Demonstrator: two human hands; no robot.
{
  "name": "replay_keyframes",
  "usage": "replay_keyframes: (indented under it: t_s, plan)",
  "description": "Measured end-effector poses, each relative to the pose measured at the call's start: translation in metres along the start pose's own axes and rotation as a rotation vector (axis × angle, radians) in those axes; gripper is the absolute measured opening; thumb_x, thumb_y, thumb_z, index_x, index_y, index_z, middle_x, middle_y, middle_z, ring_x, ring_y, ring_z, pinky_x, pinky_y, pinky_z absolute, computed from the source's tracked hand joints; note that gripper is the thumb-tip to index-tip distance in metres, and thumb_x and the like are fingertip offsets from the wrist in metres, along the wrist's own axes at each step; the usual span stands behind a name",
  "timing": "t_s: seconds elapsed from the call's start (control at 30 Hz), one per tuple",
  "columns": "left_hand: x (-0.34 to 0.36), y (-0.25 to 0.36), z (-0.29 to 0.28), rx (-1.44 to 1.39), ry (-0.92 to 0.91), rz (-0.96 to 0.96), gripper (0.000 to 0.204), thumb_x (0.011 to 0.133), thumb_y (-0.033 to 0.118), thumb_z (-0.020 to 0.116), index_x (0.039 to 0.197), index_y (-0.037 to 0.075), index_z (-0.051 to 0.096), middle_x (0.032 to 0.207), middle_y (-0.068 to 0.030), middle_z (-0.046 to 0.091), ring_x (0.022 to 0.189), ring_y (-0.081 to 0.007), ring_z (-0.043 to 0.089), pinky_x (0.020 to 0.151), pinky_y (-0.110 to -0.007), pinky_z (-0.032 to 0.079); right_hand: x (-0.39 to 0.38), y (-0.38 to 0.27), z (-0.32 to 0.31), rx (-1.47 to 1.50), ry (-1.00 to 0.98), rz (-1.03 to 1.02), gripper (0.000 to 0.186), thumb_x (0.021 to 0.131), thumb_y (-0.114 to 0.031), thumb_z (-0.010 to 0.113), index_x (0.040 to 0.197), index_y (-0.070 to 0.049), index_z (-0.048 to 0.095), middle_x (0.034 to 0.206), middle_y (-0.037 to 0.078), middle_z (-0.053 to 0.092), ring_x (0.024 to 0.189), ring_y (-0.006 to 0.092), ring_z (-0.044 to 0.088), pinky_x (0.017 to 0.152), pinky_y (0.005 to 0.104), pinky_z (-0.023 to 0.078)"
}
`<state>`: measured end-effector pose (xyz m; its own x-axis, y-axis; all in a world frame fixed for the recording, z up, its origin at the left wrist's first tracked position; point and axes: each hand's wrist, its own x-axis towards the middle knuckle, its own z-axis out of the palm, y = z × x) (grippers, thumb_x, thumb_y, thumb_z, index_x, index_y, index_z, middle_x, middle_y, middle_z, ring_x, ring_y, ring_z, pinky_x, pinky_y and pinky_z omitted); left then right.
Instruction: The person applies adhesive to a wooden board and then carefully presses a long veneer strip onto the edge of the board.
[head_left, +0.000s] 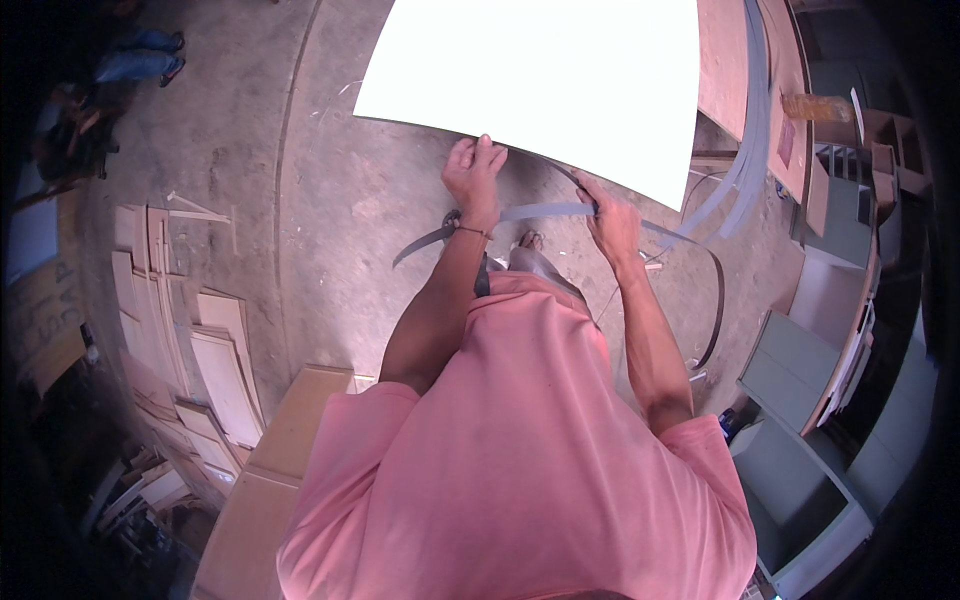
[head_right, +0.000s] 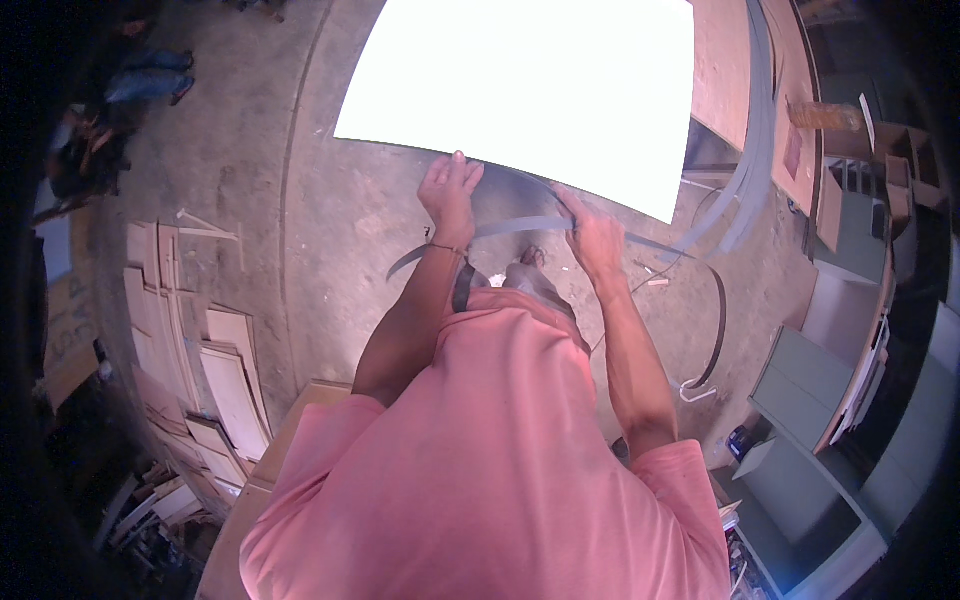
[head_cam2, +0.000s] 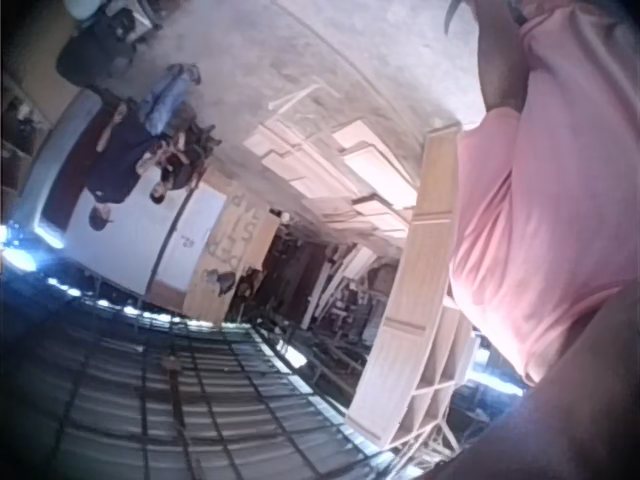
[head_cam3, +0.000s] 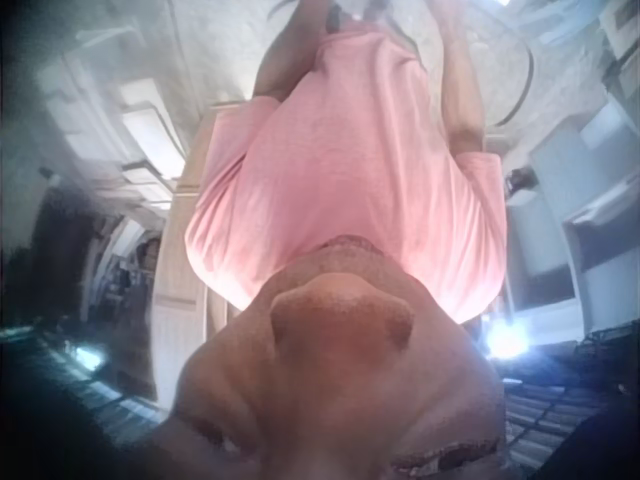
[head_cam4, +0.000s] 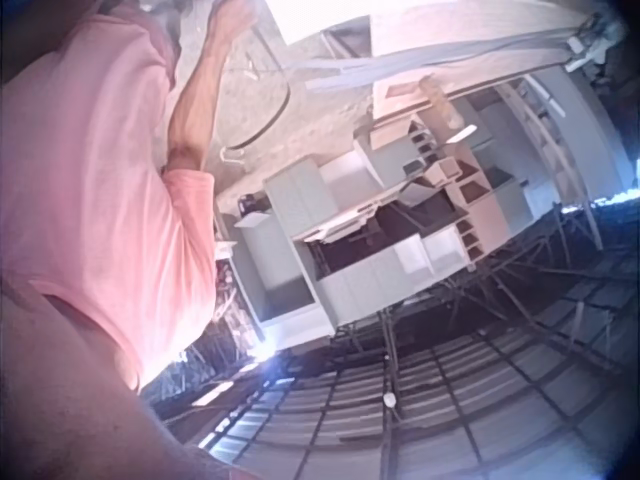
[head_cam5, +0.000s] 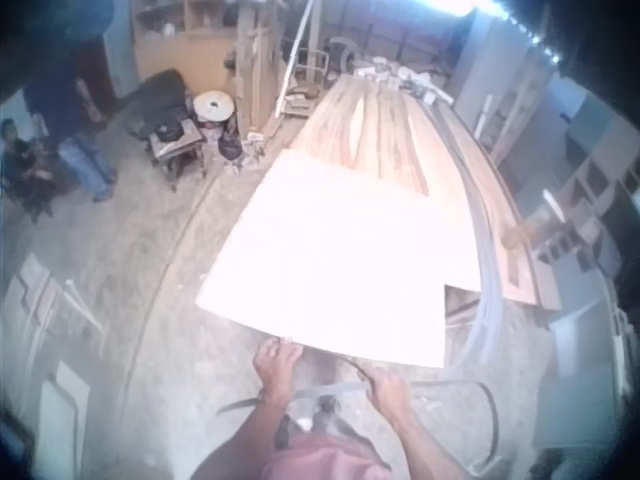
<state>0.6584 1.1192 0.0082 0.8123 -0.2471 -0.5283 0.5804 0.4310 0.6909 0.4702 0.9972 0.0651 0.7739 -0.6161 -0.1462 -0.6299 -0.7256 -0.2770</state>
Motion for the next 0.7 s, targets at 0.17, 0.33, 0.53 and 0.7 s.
replay_keyframes:
  t_s: [0.17, 0.33, 0.53, 0.7]
  plan:
    - [-0.028, -0.009, 0.008, 0.044, -0.059, -0.071, 0.037, 0.098, 0.013, 0.075, 0.117, -0.012, 0.057, 0.101, -0.0167, 0.07, 0.092, -0.0268, 0.074, 0.083, -0.037, 0.065, 0.0, 0.006, 0.001, -0.003, 0.02, -0.002, 0.042, 0.099, -0.025, 0.066, 0.14, -0.036, 0.065, 0.082, 0.018, 0.072, 0.074, 0.0393, 0.07, 0.065, 0.0509, 0.052]
    - [-0.037, -0.024, 0.03, 0.199, -0.167, -0.152, 0.029, 0.096, 0.008, 0.076, 0.109, -0.012, 0.06, 0.103, -0.0196, 0.071, 0.088, -0.0249, 0.074, 0.08, -0.036, 0.065, 0.003, 0.01, -0.009, -0.016, -0.1, -0.011, 0.056, 0.092, -0.018, 0.071, 0.144, -0.035, 0.061, 0.09, 0.014, 0.074, 0.08, 0.0365, 0.071, 0.068, 0.0506, 0.054]
    - [-0.036, -0.039, 0.039, 0.162, -0.06, -0.06, 0.02, 0.094, 0.002, 0.074, 0.106, -0.008, 0.062, 0.088, -0.0145, 0.071, 0.076, -0.0229, 0.074, 0.073, -0.034, 0.066, -0.017, 0.063, -0.027, 0.072, -0.066, -0.09, 0.066, 0.08, -0.012, 0.078, 0.142, -0.027, 0.062, 0.095, 0.009, 0.074, 0.09, 0.0343, 0.071, 0.075, 0.0482, 0.055]
    - [-0.037, -0.056, 0.036, 0.125, 0.082, 0.071, 0.023, 0.096, 0.005, 0.074, 0.11, -0.01, 0.062, 0.095, -0.0144, 0.072, 0.077, -0.0214, 0.073, 0.07, -0.032, 0.066, -0.053, 0.171, -0.052, 0.193, -0.057, -0.113, 0.038, 0.084, -0.017, 0.075, 0.122, -0.016, 0.071, 0.094, 0.01, 0.074, 0.091, 0.0344, 0.071, 0.078, 0.0477, 0.055]
